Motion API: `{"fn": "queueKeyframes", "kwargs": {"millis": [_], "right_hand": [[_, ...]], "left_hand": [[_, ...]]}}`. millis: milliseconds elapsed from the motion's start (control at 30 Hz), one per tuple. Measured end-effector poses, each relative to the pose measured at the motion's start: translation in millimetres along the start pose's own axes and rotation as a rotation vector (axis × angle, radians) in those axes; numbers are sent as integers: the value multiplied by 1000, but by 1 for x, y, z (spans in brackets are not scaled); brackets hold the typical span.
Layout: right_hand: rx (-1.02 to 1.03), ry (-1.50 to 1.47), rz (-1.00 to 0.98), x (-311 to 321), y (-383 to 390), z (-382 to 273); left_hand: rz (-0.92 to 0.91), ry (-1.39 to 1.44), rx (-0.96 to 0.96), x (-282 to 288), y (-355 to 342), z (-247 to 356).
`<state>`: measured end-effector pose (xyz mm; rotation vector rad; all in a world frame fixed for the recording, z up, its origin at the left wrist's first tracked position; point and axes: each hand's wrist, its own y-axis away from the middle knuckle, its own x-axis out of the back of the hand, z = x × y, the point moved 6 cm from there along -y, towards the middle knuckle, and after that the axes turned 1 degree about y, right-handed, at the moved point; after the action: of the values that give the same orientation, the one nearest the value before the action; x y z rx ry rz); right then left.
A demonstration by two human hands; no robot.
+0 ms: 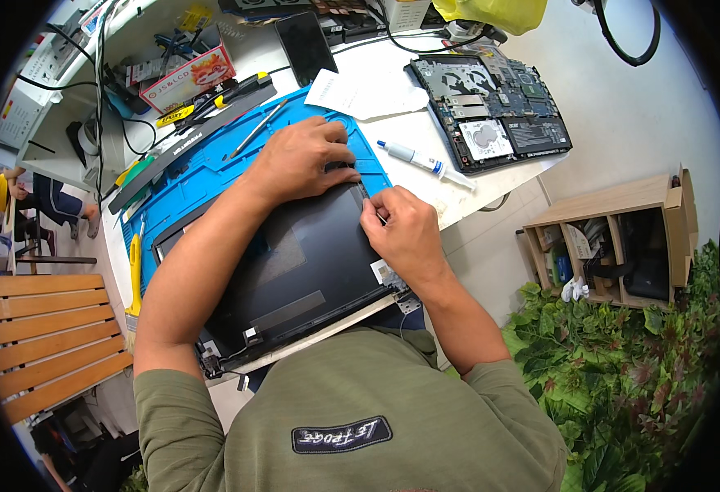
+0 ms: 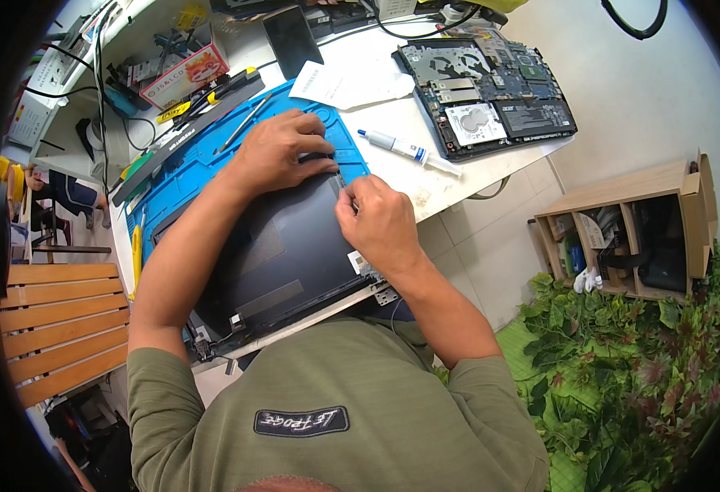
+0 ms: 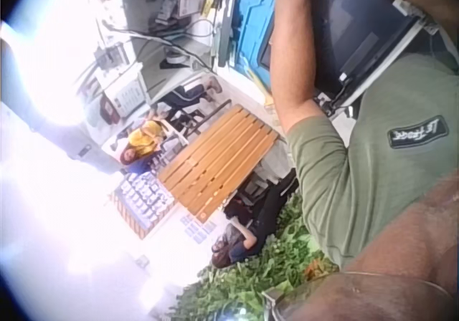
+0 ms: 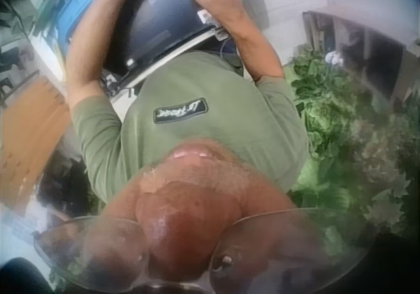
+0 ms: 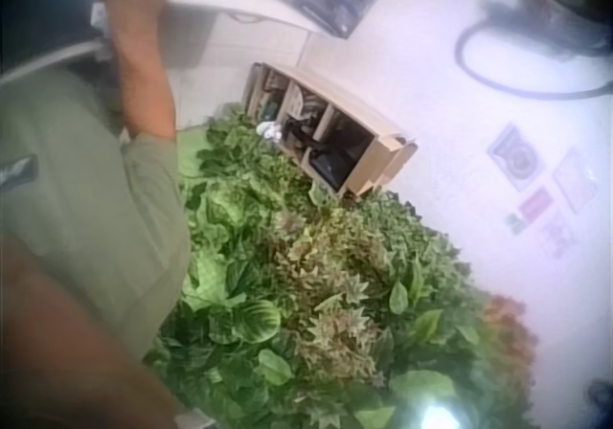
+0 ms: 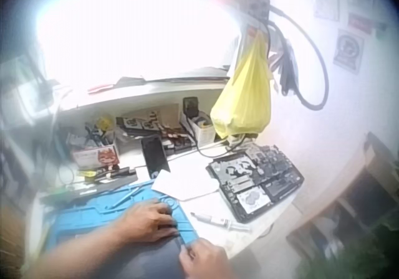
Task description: The person positions a laptop screen assembly onto the bench, aligns the internal cabling, and uses a precision screwdriver to secure the screen components.
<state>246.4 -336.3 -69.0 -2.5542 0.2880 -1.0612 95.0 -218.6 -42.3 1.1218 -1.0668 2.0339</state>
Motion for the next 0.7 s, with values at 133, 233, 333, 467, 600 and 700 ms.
{"fn": "queueKeyframes", "kwargs": {"millis": [133, 233, 333, 467, 600, 700], "right_hand": [[55, 18, -5, 2, 4, -4], [64, 19, 14, 6, 8, -5], [43, 17, 7, 6, 7, -3], [36, 33, 6, 4, 6, -2], [49, 34, 18, 4, 6, -3], [45, 39, 9, 3, 7, -2]], "left_hand": [[14, -68, -6, -1, 3, 4], [49, -94, -48, 0, 4, 11], [45, -45, -29, -4, 5, 13], [26, -13, -34, -3, 5, 14], [-5, 38, -51, 1, 3, 17], [0, 75, -68, -4, 3, 19]]}}
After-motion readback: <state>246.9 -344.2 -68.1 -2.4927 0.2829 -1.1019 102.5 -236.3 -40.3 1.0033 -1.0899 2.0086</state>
